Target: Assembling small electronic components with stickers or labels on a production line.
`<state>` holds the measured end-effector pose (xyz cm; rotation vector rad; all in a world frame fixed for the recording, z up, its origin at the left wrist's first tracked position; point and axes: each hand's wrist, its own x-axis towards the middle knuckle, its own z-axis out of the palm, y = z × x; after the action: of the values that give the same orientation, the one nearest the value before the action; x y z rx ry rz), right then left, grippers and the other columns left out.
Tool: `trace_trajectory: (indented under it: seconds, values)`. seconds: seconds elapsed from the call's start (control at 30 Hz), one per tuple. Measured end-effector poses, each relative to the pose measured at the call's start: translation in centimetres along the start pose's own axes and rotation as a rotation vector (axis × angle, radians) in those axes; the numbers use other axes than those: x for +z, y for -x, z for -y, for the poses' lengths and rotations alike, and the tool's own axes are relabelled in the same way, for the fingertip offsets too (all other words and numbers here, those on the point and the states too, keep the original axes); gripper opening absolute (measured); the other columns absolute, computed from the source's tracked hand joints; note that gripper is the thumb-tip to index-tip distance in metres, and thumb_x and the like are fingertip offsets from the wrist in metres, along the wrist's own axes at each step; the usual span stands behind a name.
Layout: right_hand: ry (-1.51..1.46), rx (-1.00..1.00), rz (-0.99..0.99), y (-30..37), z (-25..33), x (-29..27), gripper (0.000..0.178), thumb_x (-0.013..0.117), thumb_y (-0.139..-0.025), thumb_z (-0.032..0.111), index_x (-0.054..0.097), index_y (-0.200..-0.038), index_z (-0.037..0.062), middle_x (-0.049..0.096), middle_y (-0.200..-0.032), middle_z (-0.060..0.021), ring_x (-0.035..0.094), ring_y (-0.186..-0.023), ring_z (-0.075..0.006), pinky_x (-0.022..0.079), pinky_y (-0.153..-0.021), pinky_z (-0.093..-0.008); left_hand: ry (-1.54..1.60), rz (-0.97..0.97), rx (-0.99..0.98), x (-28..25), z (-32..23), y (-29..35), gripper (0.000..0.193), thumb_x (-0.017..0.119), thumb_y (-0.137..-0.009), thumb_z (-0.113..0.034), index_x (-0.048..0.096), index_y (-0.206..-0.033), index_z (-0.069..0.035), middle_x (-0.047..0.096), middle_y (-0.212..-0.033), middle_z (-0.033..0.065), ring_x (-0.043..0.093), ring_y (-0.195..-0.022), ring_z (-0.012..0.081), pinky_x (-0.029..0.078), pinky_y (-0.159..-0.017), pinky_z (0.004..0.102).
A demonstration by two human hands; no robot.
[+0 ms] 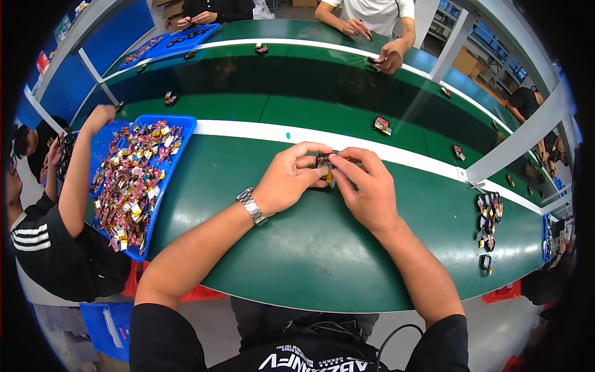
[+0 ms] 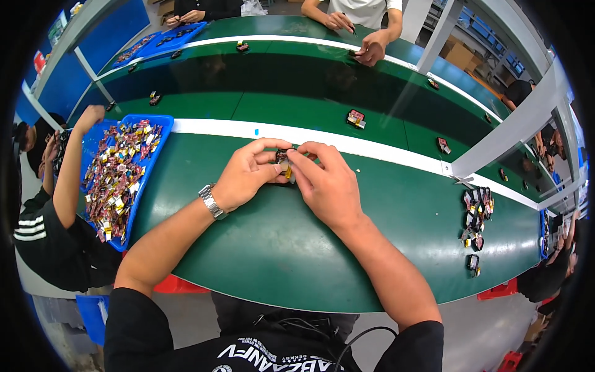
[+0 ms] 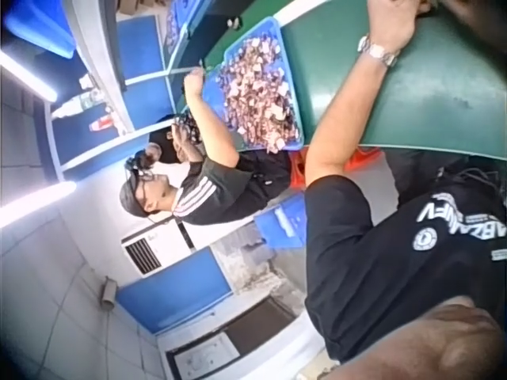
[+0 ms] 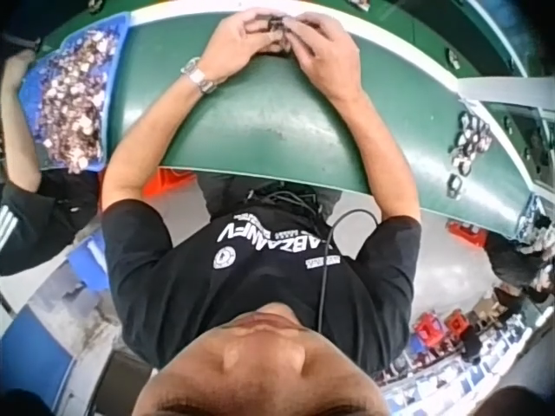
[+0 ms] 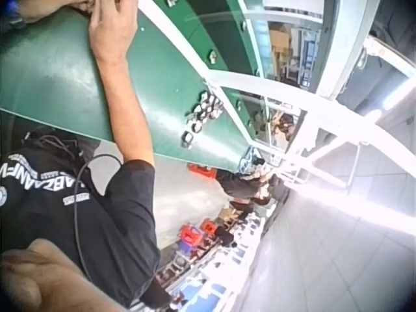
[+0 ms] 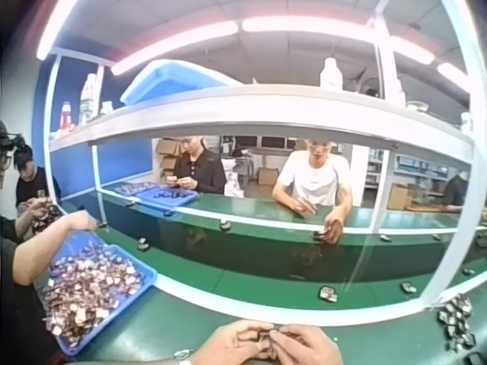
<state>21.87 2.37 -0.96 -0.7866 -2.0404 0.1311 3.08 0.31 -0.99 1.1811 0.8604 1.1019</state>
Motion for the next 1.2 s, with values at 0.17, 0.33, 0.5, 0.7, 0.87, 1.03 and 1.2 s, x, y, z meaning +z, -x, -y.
trace_trajectory:
  seconds: [0.17, 0.33, 0.5, 0.7, 0.87, 1.03, 1.2]
  values:
    - [0.048, -0.034, 0.024, 0.0, -0.5, -0.2, 0.020, 0.074, -0.076, 0.001, 0.070, -0.095, 0.0061, 0.063, -0.102, -0.0054, 0.064, -0.085, -0.0223, 0.055, -0.067, -0.0323, 0.008, 0.017, -0.065, 0.1, 0.1, 0.1, 0.040, 0.053, -0.094, 0.005, 0.049, -0.134, 0.000, 0.060, -0.125, 0.0140, 0.063, -0.109, 0.0177, 0.057, -0.092, 0.0315]
    - [-0.061, -0.014, 0.160, -0.6, -0.4, -1.3, 0.016, 0.073, -0.076, 0.002, 0.068, -0.091, 0.0056, 0.061, -0.111, -0.0063, 0.060, -0.101, -0.0254, 0.053, -0.080, -0.0370, -0.041, 0.059, -0.085, 0.1, 0.4, 0.0, 0.041, 0.051, -0.093, 0.007, 0.049, -0.134, 0.000, 0.060, -0.124, 0.0136, 0.063, -0.110, 0.0181, 0.057, -0.094, 0.0322]
    - [-0.053, -0.016, 0.202, -0.1, -0.9, -0.6, 0.015, 0.071, -0.077, 0.002, 0.067, -0.091, 0.0056, 0.060, -0.117, -0.0066, 0.057, -0.107, -0.0275, 0.051, -0.085, -0.0381, -0.049, 0.078, -0.075, -0.1, 0.6, -0.1, 0.042, 0.050, -0.093, 0.006, 0.047, -0.135, 0.001, 0.059, -0.124, 0.0141, 0.062, -0.113, 0.0193, 0.056, -0.095, 0.0333]
    - [-0.118, 0.035, 0.238, -0.4, -0.7, -1.0, 0.010, 0.069, -0.081, 0.003, 0.066, -0.090, 0.0058, 0.059, -0.119, -0.0062, 0.055, -0.111, -0.0286, 0.050, -0.089, -0.0380, -0.053, 0.081, -0.063, 0.1, 0.1, 0.1, 0.039, 0.049, -0.096, 0.004, 0.046, -0.135, 0.003, 0.059, -0.122, 0.0153, 0.063, -0.111, 0.0209, 0.057, -0.093, 0.0347]
    - [-0.254, 0.081, 0.288, -0.5, -0.8, -1.7, 0.007, 0.069, -0.083, 0.005, 0.066, -0.089, 0.0055, 0.058, -0.123, -0.0065, 0.053, -0.115, -0.0290, 0.050, -0.090, -0.0382, -0.066, 0.112, -0.067, -0.1, 0.2, 0.2, 0.036, 0.049, -0.096, 0.003, 0.047, -0.132, 0.003, 0.060, -0.121, 0.0155, 0.064, -0.108, 0.0209, 0.058, -0.092, 0.0346]
    - [-0.246, 0.052, 0.275, -0.3, -0.7, -1.7, 0.009, 0.071, -0.080, 0.005, 0.068, -0.088, 0.0050, 0.059, -0.121, -0.0067, 0.054, -0.113, -0.0288, 0.050, -0.090, -0.0384, -0.059, 0.092, -0.054, -0.1, 0.5, 0.2, 0.033, 0.049, -0.097, 0.002, 0.048, -0.130, 0.002, 0.061, -0.120, 0.0156, 0.064, -0.106, 0.0210, 0.058, -0.091, 0.0350]
    - [-0.107, -0.021, 0.169, -0.2, -0.3, -1.2, 0.012, 0.073, -0.077, 0.003, 0.069, -0.088, 0.0035, 0.062, -0.114, -0.0068, 0.057, -0.108, -0.0277, 0.051, -0.089, -0.0379, -0.029, 0.083, -0.022, -0.2, 0.6, 0.3, 0.034, 0.049, -0.097, 0.001, 0.048, -0.131, 0.001, 0.059, -0.124, 0.0161, 0.063, -0.111, 0.0219, 0.057, -0.095, 0.0369]
